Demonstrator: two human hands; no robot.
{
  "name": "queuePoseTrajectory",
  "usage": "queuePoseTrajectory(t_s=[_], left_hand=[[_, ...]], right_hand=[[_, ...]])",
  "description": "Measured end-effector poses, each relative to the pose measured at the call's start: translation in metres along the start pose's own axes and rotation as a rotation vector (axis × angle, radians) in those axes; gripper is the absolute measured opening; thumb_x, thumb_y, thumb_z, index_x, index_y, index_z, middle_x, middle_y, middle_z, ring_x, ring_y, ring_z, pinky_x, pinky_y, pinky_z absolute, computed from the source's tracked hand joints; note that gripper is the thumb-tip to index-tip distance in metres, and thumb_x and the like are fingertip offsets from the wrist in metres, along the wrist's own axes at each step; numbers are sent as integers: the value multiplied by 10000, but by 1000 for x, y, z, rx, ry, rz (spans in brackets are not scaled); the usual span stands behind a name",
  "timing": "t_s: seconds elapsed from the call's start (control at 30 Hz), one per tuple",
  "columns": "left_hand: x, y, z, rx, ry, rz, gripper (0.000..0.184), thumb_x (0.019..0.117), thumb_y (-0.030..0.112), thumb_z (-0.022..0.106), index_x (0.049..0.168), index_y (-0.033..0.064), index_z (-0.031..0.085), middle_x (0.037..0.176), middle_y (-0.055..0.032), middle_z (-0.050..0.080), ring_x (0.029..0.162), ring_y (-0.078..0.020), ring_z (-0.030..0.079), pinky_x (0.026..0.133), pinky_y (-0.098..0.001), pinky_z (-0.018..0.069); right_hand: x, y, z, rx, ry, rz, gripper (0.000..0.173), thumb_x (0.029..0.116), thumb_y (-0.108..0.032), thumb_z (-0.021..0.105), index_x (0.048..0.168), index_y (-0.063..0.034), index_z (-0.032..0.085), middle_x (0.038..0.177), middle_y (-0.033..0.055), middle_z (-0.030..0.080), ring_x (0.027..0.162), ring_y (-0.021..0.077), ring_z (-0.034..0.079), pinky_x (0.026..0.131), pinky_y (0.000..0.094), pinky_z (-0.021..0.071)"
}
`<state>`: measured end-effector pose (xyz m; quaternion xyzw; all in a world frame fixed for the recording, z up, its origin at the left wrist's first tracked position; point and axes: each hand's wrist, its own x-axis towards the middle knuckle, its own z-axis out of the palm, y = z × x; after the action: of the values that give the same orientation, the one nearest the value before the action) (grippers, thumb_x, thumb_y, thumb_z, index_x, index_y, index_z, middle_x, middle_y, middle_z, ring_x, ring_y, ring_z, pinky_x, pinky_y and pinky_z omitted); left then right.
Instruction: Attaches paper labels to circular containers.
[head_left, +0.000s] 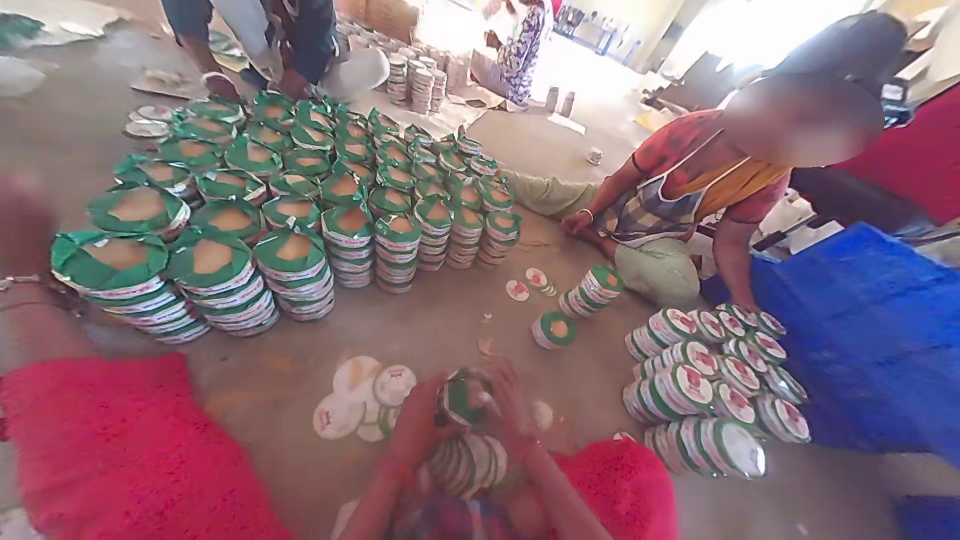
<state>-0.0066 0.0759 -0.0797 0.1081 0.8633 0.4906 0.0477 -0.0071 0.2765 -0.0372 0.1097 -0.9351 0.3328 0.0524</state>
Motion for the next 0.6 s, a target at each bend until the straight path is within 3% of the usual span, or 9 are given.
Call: queuePoseTrajectory(t_s=[0.03, 0.1, 0.2, 0.27, 0.47, 0.6], left_hand=[[-1, 0, 1, 9, 3, -4, 937, 685, 372, 934, 1452, 44, 509, 1362, -210, 603, 1259, -401, 570, 1070, -573, 455], [-2, 0, 3, 29, 19, 8, 938, 681, 393, 935, 1445, 42, 518, 1360, -197, 613, 1257, -393, 578, 1070, -565, 459], [-1, -1, 4, 53, 18, 20, 936, 686, 412, 926, 1446, 48, 519, 1357, -178, 619, 1258, -383, 578, 1073, -562, 457], [-2, -4, 5, 46, 36, 53, 932, 696, 430, 910, 1441, 33, 516, 1351, -183, 621, 1253, -383, 581, 1068, -560, 457], [-4, -11, 9, 16, 91, 113, 940, 691, 465, 898, 1432, 25, 523, 1347, -185, 624, 1238, -383, 589, 1053, -569, 467], [-3, -9, 9, 22, 84, 100, 946, 681, 458, 911, 1427, 23, 525, 1332, -191, 631, 1233, -391, 594, 1050, -577, 468]], right_hand=[[-1, 6, -3, -48, 42, 1, 660, 988, -603, 385, 1336, -127, 683, 1505, 162, 538, 1473, 510, 319, 1196, 686, 214], [-1, 18, -8, -219, 89, -44, 745, 958, -730, 343, 1348, -193, 682, 1524, 140, 528, 1463, 527, 332, 1165, 724, 240], [3, 14, -20, -390, -57, -22, 690, 894, -724, 528, 1417, -285, 629, 1591, 95, 454, 1514, 509, 229, 1191, 744, 119], [5, 8, -22, -495, -151, -54, 686, 866, -685, 619, 1420, -279, 628, 1582, 88, 470, 1512, 491, 258, 1179, 764, 91], [-3, 22, -34, -594, -112, -307, 635, 868, -633, 652, 1354, -226, 684, 1543, 31, 528, 1476, 466, 361, 1125, 793, 209], [-6, 31, -46, -638, -82, -395, 603, 856, -656, 647, 1262, -219, 735, 1460, 51, 609, 1437, 440, 437, 1114, 785, 245]])
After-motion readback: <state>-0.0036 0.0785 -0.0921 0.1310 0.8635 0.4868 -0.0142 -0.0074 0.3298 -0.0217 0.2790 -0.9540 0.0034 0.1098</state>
